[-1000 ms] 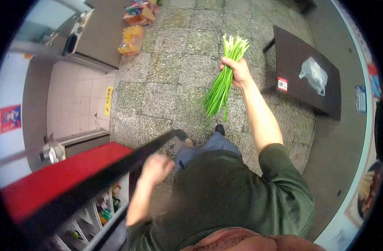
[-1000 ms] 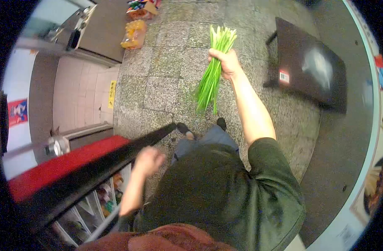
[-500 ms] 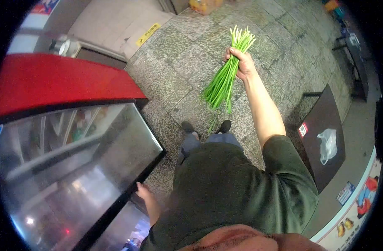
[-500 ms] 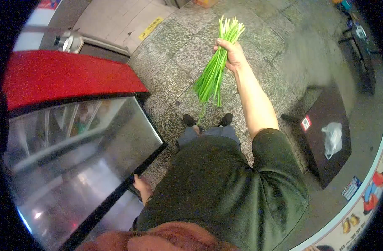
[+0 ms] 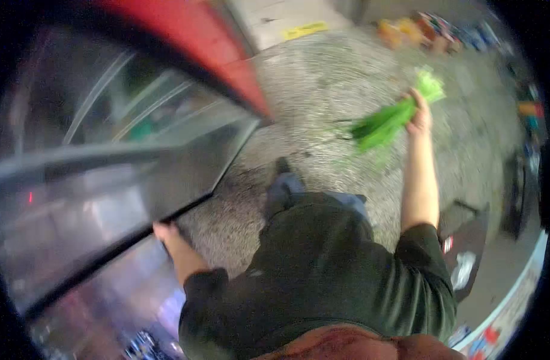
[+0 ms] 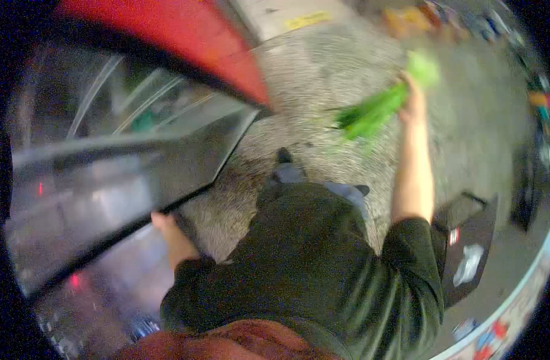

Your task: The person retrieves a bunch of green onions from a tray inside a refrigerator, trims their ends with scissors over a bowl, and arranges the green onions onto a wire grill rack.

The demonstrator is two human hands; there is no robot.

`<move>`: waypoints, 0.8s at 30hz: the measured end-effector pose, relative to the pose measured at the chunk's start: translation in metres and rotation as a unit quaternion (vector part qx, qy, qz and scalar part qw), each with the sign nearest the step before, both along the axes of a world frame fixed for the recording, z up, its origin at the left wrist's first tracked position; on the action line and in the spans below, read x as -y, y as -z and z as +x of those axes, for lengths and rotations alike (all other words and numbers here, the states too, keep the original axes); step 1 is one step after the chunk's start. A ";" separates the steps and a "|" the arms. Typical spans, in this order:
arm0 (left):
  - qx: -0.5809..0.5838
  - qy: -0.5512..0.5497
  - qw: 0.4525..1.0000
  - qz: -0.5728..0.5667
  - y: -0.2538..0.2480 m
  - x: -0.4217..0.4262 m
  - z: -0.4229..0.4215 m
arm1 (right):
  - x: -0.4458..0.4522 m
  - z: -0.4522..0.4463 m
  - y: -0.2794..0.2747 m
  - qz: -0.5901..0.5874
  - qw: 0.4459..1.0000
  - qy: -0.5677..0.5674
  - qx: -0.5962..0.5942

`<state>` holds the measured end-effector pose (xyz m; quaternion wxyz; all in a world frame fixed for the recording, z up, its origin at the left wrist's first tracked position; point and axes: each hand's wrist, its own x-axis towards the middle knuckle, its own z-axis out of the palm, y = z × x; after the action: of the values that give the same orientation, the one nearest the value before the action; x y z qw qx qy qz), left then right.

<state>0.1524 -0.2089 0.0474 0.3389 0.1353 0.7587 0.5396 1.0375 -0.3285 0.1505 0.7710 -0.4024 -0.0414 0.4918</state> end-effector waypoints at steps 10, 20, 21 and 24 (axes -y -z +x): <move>0.080 -0.006 0.987 0.141 -0.099 -0.202 0.070 | -0.071 -0.029 -0.021 -0.058 0.989 0.130 0.043; 0.024 0.066 0.979 0.193 -0.105 -0.352 0.073 | -0.035 0.009 -0.011 -0.146 0.950 0.259 0.092; 0.023 0.030 0.979 0.201 -0.093 -0.359 0.066 | -0.026 0.019 -0.006 -0.158 0.946 0.264 0.099; 0.032 0.087 0.984 0.150 -0.111 -0.321 0.104 | -0.002 0.051 0.002 -0.195 0.927 0.292 0.131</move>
<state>0.2559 0.1119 0.1589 0.3849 0.2325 0.6432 0.6198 1.0887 -0.3268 0.1480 0.7746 -0.6000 0.0743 0.1860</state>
